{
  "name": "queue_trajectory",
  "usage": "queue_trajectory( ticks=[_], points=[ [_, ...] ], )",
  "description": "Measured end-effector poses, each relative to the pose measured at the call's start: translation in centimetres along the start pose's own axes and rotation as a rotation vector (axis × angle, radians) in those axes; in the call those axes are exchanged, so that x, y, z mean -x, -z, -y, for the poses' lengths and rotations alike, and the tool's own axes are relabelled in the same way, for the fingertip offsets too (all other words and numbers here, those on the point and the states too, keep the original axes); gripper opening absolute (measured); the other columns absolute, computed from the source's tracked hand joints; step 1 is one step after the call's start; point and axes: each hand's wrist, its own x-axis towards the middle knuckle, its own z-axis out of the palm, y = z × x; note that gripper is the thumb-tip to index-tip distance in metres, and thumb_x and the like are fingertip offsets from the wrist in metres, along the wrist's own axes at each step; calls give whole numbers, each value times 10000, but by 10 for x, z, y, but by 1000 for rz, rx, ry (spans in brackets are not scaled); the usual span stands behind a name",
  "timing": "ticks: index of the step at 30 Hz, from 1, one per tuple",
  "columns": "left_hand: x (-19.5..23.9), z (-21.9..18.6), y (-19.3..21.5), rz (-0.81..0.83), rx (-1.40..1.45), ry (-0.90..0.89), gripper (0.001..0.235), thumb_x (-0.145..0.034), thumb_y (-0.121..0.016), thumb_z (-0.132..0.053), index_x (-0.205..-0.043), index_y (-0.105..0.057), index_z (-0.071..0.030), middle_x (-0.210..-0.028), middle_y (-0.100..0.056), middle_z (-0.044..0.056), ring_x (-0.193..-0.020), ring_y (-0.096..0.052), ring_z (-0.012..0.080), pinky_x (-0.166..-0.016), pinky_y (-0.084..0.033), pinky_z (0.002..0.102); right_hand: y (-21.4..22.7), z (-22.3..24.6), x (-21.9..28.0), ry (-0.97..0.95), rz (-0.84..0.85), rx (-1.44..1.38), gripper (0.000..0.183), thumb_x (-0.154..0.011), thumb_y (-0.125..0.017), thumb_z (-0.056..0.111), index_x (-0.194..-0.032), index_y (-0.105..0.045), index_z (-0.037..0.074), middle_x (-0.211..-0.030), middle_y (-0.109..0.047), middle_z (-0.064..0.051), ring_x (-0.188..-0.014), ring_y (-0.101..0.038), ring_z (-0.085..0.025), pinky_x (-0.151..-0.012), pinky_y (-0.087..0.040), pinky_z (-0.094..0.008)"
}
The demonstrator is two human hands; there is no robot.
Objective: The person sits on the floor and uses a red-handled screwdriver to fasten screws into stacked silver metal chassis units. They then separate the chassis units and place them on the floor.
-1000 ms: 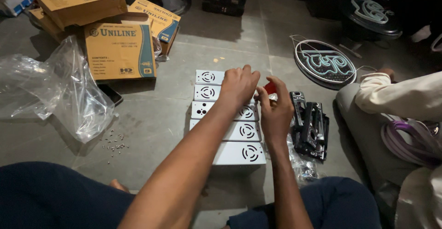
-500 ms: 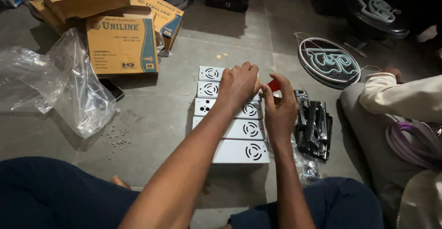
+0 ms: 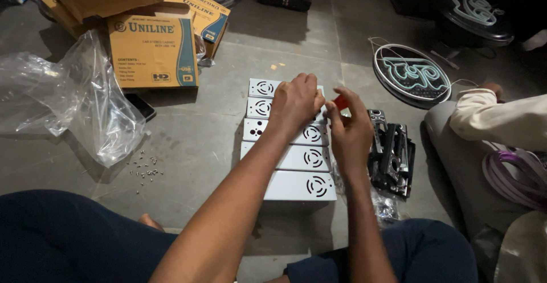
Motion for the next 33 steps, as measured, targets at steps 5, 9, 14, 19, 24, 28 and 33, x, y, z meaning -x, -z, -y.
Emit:
queue_trajectory(
  ticks=[5,9,14,19,24,28,33],
  points=[
    [-10,8,2,40,257,270,224,-912,-665,-256,-912,-622,-37,-927,-691,178,-832,-688,374,-748,-540,483,0,-9,-9,-67,210,-265,343,-971,-640,44,-1299,-664,142,-1108,-734,-88,-950,-721,-148,-808,-581,-282],
    [-22,14,16,31,592,457,221,-883,-693,-252,-915,-652,-38,-872,-743,156,-812,-745,301,-751,-581,420,-2,-7,-6,-95,196,-393,314,-1012,-604,43,-1310,-633,137,-1119,-681,-72,-976,-735,-138,-854,-623,-276],
    [20,39,78,-97,493,314,182,-924,-681,-211,-970,-633,-41,-920,-740,133,-887,-746,263,-756,-581,385,-4,2,4,-41,127,-310,338,-997,-618,48,-1326,-603,126,-1187,-683,-79,-1032,-722,-156,-862,-608,-286],
    [85,92,194,-31,28,463,183,-993,-670,-204,-983,-625,-27,-951,-705,191,-862,-695,347,-773,-529,445,-6,14,15,-26,79,-161,300,-1041,-593,107,-1340,-605,126,-1239,-672,-112,-1047,-721,-196,-877,-587,-332],
    [134,133,230,617,-437,999,357,-869,-693,-326,-1176,-733,-147,-1195,-723,178,-1133,-682,370,-925,-524,507,-4,23,18,24,48,-167,323,-1042,-594,115,-1365,-585,107,-1271,-673,-140,-1102,-707,-212,-916,-576,-343],
    [143,147,206,780,-548,1170,369,-860,-673,-221,-1209,-769,-151,-1278,-733,145,-1189,-697,337,-945,-542,519,-4,22,17,-90,94,-213,357,-1031,-589,141,-1387,-566,130,-1250,-680,-144,-1041,-712,-199,-860,-587,-339],
    [140,144,194,597,-487,1229,362,-935,-574,-253,-1201,-770,-107,-1267,-714,188,-1170,-685,375,-906,-543,526,-2,12,13,-41,108,-241,382,-1071,-551,168,-1450,-545,125,-1311,-644,-156,-1112,-703,-180,-907,-602,-308]
  ],
)
